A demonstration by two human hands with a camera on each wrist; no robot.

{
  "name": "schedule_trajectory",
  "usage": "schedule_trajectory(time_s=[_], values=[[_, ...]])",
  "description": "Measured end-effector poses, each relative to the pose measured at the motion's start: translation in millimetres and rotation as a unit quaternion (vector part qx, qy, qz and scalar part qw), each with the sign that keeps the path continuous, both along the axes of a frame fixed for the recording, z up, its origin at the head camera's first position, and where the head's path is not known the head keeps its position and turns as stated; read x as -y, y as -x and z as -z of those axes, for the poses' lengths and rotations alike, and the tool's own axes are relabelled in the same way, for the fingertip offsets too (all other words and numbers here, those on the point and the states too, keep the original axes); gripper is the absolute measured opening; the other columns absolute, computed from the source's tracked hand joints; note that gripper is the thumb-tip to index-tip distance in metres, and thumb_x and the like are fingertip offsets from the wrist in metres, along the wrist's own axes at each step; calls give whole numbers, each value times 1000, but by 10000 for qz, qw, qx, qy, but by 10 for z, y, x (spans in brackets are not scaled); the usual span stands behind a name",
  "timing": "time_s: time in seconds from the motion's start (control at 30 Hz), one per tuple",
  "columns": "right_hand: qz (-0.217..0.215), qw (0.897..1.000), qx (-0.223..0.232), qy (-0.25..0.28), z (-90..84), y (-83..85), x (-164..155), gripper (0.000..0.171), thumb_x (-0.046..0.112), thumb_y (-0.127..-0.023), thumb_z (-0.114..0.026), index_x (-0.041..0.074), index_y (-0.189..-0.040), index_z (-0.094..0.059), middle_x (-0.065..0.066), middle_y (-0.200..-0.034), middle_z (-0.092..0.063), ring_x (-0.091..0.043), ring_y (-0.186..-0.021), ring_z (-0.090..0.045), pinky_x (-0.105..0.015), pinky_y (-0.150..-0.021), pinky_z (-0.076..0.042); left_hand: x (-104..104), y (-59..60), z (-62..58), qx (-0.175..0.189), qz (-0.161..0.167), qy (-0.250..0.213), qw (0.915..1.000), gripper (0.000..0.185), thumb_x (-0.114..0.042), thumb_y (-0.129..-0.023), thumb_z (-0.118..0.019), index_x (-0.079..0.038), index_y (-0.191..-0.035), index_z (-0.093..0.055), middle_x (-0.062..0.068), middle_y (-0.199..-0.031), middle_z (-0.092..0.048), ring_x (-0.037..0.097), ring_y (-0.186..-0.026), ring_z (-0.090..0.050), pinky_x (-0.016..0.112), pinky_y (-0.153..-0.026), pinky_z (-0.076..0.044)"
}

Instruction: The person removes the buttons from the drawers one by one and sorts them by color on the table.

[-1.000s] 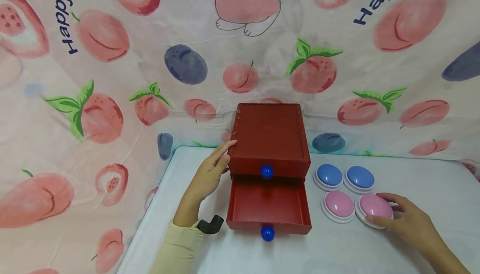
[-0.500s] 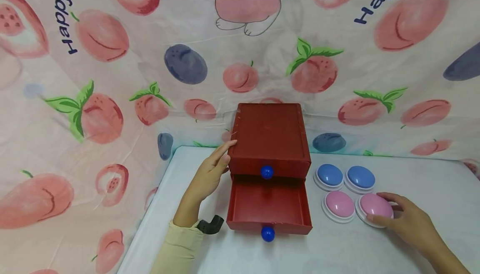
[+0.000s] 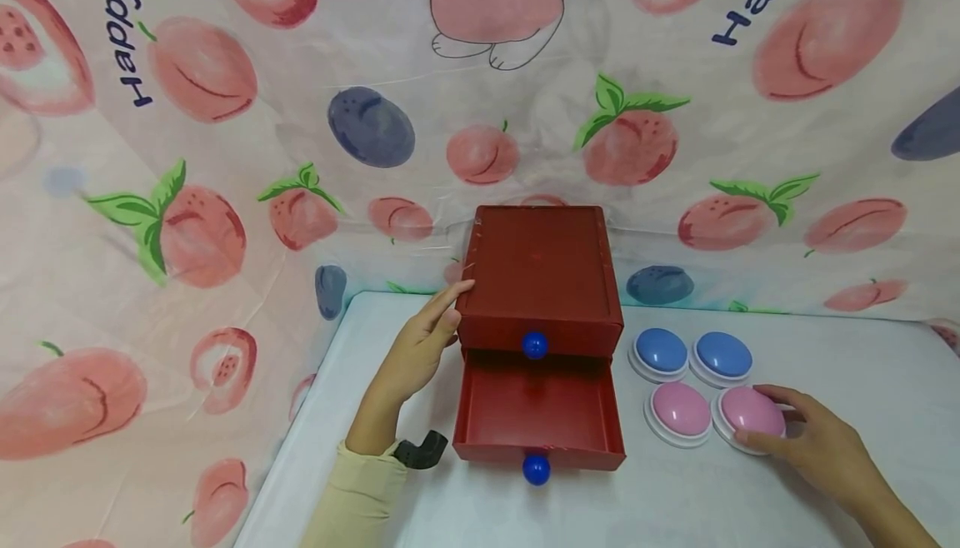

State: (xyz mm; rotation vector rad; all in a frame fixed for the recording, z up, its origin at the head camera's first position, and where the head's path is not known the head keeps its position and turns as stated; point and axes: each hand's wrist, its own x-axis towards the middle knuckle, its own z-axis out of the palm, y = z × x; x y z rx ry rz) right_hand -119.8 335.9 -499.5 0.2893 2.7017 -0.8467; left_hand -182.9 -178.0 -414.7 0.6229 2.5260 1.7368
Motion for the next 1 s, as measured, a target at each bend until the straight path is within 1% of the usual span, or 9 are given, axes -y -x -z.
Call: schedule_trajectory(time_s=[0.27,0.43,0.5,0.6,0.7,0.77,0.87,0.93,1.0], values=[[-158,9997,-175,1,16,-1,-22,112,70,-79,-75,0,-155,-31,-38,-140,-44,-54,-121,-42,-73,-88,-44,-3,10,8,6,8,-19,10000,45,-42,-108,-45,-41,-153,-43,-7,-162,-37,29,-143,-47,55,-108,-49],[-65,9998,-187,19,-31,5,4,117,72,-79,-73,0,-158,-27,-40,-147,-33,-57,-124,-37,-73,-88,-46,-8,9,8,14,-1,-26,10000,45,-43,-108,-45,-41,-153,-43,-6,-162,-37,29,-143,-47,57,-107,-49],[37,9992,-397,-81,-81,-22,54,115,73,-80,-72,0,-157,-29,-40,-148,-30,-58,-124,-37,-72,-86,-49,-11,5,8,18,-15,-21,10000,45,-44,-108,-45,-41,-153,-43,-6,-162,-36,30,-143,-47,57,-107,-48],[120,9946,-1022,-144,-181,-114,189,103,68,-83,-73,2,-154,-38,-39,-146,-35,-56,-121,-41,-69,-84,-52,-15,-1,8,40,-24,-19,10000,45,-44,-108,-45,-41,-153,-43,-6,-163,-36,29,-144,-46,57,-107,-48],[71,9889,-1485,69,-325,-222,389,88,60,-87,-74,8,-151,-46,-32,-142,-47,-50,-119,-48,-59,-81,-59,-20,-4,7,44,-13,-42,10000,45,-44,-108,-45,-41,-153,-43,-6,-163,-36,29,-144,-46,57,-108,-48],[10,9870,-1589,238,-441,-280,555,80,58,-88,-74,12,-150,-49,-26,-139,-55,-43,-117,-52,-43,-77,-61,-20,-4,7,39,-10,-71,10000,45,-44,-108,-45,-40,-153,-43,-6,-163,-36,30,-144,-45,59,-108,-47],[-195,9825,-1814,367,-593,-349,808,69,54,-88,-76,20,-144,-56,-15,-130,-67,-19,-107,-59,-22,-71,-54,-19,-5,-1,13,-23,-68,10000,45,-45,-108,-45,-40,-153,-43,-5,-163,-36,30,-144,-45,60,-108,-47],[-366,9783,-2009,345,-670,-392,966,65,53,-86,-79,22,-140,-60,-7,-122,-71,-9,-95,-58,-17,-68,-50,-18,-4,-2,10,-23,-82,10000,45,-45,-108,-45,-40,-153,-44,-5,-163,-36,31,-144,-45,61,-108,-46],[-532,9714,-2287,348,-735,-439,1103,60,49,-83,-83,26,-136,-64,0,-107,-73,-3,-84,-54,-18,-65,-49,-18,-3,3,18,-29,-72,10000,45,-44,-108,-45,-41,-153,-44,-6,-163,-36,30,-144,-46,60,-108,-47]])
